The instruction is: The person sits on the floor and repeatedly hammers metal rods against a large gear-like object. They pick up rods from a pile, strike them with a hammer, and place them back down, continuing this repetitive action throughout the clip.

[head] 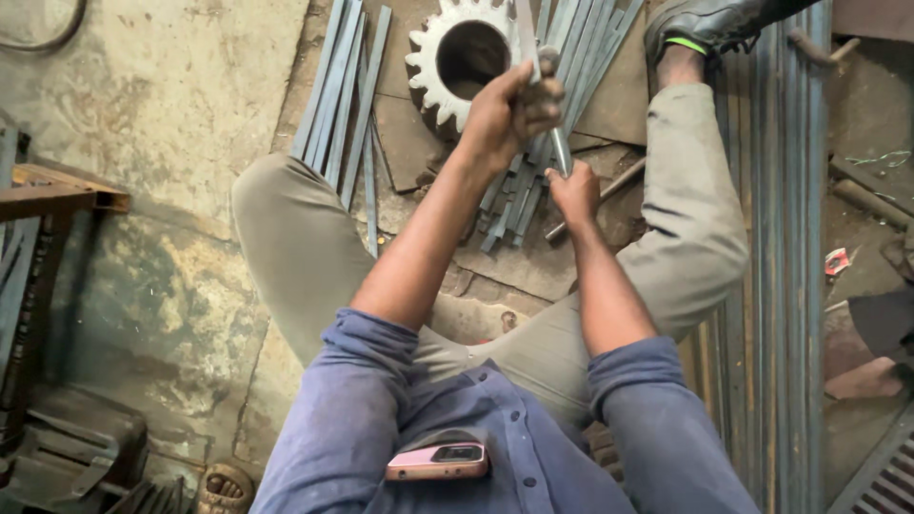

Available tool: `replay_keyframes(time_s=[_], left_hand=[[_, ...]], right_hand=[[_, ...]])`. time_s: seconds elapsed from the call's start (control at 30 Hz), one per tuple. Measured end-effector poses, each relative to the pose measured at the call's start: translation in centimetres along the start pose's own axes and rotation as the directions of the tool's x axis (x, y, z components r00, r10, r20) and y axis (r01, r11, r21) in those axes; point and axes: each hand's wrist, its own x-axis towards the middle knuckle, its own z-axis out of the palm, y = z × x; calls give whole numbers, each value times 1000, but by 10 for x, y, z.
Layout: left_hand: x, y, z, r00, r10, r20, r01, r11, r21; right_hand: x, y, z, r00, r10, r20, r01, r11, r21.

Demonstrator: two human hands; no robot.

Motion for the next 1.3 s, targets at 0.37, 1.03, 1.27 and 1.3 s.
replay_keyframes(time_s=[0.37, 1.03, 1.27, 1.3], left_hand=[[49, 7, 19, 963, 77, 260, -27, 981, -192], [42, 15, -39, 994, -51, 100, 45, 997, 60], [1, -91, -182, 848, 511, -140, 72, 150, 986], [-14, -93, -175, 866, 425, -264, 190, 210, 959]], right_hand=[[4, 6, 11, 1000, -4, -16, 3, 999, -50], [1, -1, 5, 975, 85, 204, -163, 900, 405], [-5, -20, -22, 973, 138, 183, -219, 794, 567], [-5, -28, -28, 982, 110, 156, -182, 793, 581]])
